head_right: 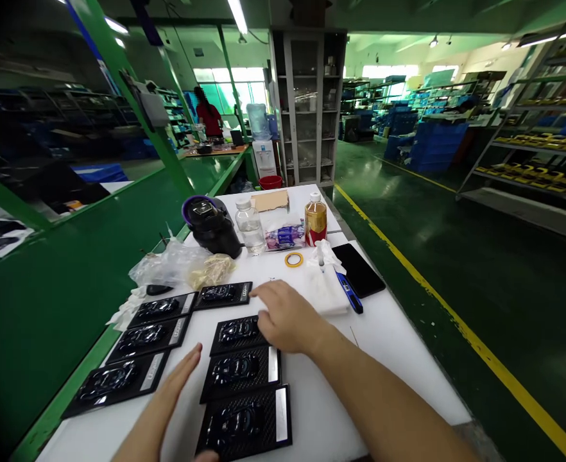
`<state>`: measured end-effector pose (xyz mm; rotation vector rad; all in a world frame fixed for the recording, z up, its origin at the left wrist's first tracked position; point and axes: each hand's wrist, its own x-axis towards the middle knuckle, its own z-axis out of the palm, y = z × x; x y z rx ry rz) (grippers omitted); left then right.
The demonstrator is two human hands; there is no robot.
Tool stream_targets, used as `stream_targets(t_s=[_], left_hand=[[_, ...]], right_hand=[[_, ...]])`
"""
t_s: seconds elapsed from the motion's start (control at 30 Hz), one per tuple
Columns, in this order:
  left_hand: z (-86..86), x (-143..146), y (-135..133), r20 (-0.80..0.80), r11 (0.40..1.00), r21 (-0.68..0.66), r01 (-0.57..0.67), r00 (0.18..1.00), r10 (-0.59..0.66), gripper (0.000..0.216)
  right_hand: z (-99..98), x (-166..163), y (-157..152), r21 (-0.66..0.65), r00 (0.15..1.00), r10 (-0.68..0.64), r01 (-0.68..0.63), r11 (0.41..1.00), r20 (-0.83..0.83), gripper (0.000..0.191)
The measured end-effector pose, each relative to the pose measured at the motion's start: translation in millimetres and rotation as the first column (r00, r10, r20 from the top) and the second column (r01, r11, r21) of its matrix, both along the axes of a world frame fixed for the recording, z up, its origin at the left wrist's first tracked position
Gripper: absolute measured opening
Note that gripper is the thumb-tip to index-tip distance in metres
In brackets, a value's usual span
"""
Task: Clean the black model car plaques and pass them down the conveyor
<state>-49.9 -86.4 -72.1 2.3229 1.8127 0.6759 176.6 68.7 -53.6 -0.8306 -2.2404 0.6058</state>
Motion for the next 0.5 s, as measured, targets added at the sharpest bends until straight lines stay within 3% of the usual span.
stream_targets(t_s=[0.13,0.2,0.33,0.5], left_hand=[[54.5,16.6,72.3,-0.082,0.982,0.139,0.129,0.99,-0.119,0.029],[66.6,34.1,120.3,-0.198,0.972,0.105,0.209,0.963,-0.185,0.026],[56.4,60.7,199.7,-0.334,0.941,-0.027,0.338,0.884,-0.327,0.019],[29.1,65.2,237.9,-0.343,0.904,-0.147,0.401,0.837,-0.427,0.011]], right_hand=[[6.1,17.0,13.3,-0.002,0.915,-0.271,0.283,0.959,-0.299,0.025],[6.6,22.6,16.7,-0.007,0.873,-0.311,0.333,0.943,-0.376,0.021],[3.2,27.6,20.2,0.002,0.851,-0.308,0.341,0.94,-0.425,0.021],[1.6,28.1,23.0,-0.012,0.845,-0.295,0.324,0.946,-0.446,0.021]])
